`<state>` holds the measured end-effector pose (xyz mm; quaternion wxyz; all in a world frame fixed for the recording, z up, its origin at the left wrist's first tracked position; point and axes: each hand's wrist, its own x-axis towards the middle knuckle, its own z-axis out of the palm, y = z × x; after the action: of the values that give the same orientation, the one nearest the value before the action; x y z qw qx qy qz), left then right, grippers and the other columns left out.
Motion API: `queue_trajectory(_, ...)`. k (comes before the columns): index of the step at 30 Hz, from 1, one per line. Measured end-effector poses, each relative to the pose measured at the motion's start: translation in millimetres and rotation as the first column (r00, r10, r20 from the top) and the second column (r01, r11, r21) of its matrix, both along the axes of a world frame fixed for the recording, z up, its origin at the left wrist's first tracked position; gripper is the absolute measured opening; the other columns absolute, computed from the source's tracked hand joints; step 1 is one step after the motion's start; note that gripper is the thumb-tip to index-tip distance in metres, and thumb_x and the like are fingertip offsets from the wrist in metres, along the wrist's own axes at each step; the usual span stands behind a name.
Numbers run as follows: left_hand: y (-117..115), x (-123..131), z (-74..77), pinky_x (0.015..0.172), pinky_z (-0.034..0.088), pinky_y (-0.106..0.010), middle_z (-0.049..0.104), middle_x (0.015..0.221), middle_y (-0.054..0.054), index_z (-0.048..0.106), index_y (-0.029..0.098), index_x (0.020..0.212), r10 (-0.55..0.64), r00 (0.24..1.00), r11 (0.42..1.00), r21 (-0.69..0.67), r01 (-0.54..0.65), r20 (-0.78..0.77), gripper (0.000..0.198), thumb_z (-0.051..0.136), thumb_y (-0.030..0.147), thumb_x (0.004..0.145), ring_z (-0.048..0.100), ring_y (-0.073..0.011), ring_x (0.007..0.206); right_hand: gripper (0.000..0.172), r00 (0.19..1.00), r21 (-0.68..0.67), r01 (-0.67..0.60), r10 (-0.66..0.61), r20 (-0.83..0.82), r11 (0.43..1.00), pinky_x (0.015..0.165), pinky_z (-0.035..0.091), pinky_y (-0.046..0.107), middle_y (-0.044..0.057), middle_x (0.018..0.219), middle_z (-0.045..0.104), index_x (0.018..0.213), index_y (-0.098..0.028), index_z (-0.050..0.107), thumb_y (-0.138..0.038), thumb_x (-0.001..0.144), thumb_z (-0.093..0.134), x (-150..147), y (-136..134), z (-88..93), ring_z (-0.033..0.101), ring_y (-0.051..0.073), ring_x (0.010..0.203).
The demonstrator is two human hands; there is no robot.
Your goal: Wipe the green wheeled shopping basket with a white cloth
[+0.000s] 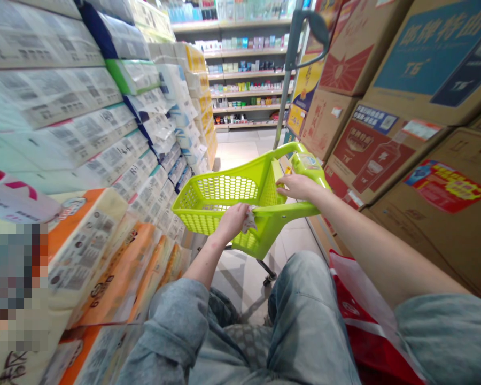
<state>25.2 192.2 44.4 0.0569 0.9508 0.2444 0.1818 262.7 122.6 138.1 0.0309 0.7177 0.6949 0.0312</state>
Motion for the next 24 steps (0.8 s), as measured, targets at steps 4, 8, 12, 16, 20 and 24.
queue_trajectory(4, 12, -9, -8.2, 0.080, 0.043, -0.031, 0.060, 0.095, -0.007, 0.053, 0.016, 0.103, 0.001, 0.999, 1.000, -0.006, -0.001, 0.034, 0.022, 0.040, 0.018, 0.086, 0.055, -0.0183, 0.088, 0.039, 1.000, -0.017, -0.005, 0.004, -0.020, 1.000, 0.083, 0.041, 0.027, 0.011, 0.114, 0.062, 0.116, -0.015, 0.059, -0.035, 0.086, 0.044, 4, 2, -0.2, 0.058, 0.021, 0.100)
queue_trajectory(8, 32, -27, -16.2, 0.081, 0.043, -0.032, 0.061, 0.093, -0.008, 0.056, 0.014, 0.101, 0.037, 0.999, 0.999, 0.026, -0.038, 0.031, 0.022, 0.038, 0.020, 0.088, 0.055, -0.0189, 0.088, 0.039, 1.000, -0.011, -0.009, 0.009, -0.030, 1.000, 0.083, 0.041, 0.027, 0.011, 0.114, 0.062, 0.116, -0.015, 0.059, -0.036, 0.086, 0.043, 5, 6, -2.0, 0.058, 0.021, 0.100)
queue_trajectory(12, 45, -42, -20.6, 0.085, 0.042, -0.033, 0.062, 0.097, -0.010, 0.057, 0.013, 0.103, 0.114, 0.993, 0.991, 0.062, -0.114, 0.008, 0.024, 0.041, 0.019, 0.086, 0.056, -0.0203, 0.092, 0.039, 1.000, -0.007, 0.000, 0.000, -0.020, 1.000, 0.081, 0.042, 0.027, 0.011, 0.113, 0.063, 0.115, -0.016, 0.060, -0.036, 0.086, 0.043, -2, 8, -1.7, 0.059, 0.021, 0.099)
queue_trajectory(16, 41, -43, -17.6, 0.081, 0.042, -0.033, 0.062, 0.095, -0.010, 0.057, 0.013, 0.101, 0.161, 0.986, 0.984, 0.079, -0.157, -0.046, 0.023, 0.040, 0.021, 0.087, 0.056, -0.0208, 0.089, 0.038, 0.999, 0.004, 0.025, -0.025, 0.020, 1.000, 0.077, 0.043, 0.027, 0.011, 0.109, 0.064, 0.112, -0.016, 0.061, -0.036, 0.086, 0.043, -10, 9, -1.0, 0.060, 0.021, 0.095)
queue_trajectory(20, 28, -40, -13.3, 0.080, 0.042, -0.033, 0.061, 0.093, -0.010, 0.057, 0.014, 0.100, 0.205, 0.976, 0.974, 0.112, -0.197, -0.068, 0.023, 0.039, 0.021, 0.088, 0.055, -0.0215, 0.088, 0.038, 0.999, -0.004, 0.025, -0.024, 0.039, 1.000, 0.076, 0.044, 0.028, 0.013, 0.107, 0.064, 0.110, -0.014, 0.061, -0.036, 0.086, 0.042, -11, 7, -1.0, 0.061, 0.023, 0.093)
queue_trajectory(24, 21, -37, -13.2, 0.081, 0.041, -0.034, 0.061, 0.093, -0.010, 0.056, 0.014, 0.100, 0.237, 0.969, 0.965, 0.128, -0.227, -0.070, 0.022, 0.039, 0.021, 0.088, 0.055, -0.0211, 0.089, 0.038, 0.997, -0.015, 0.071, -0.071, 0.020, 0.997, 0.077, 0.044, 0.028, 0.013, 0.109, 0.064, 0.110, -0.014, 0.060, -0.038, 0.087, 0.042, -17, 7, -1.5, 0.060, 0.023, 0.095)
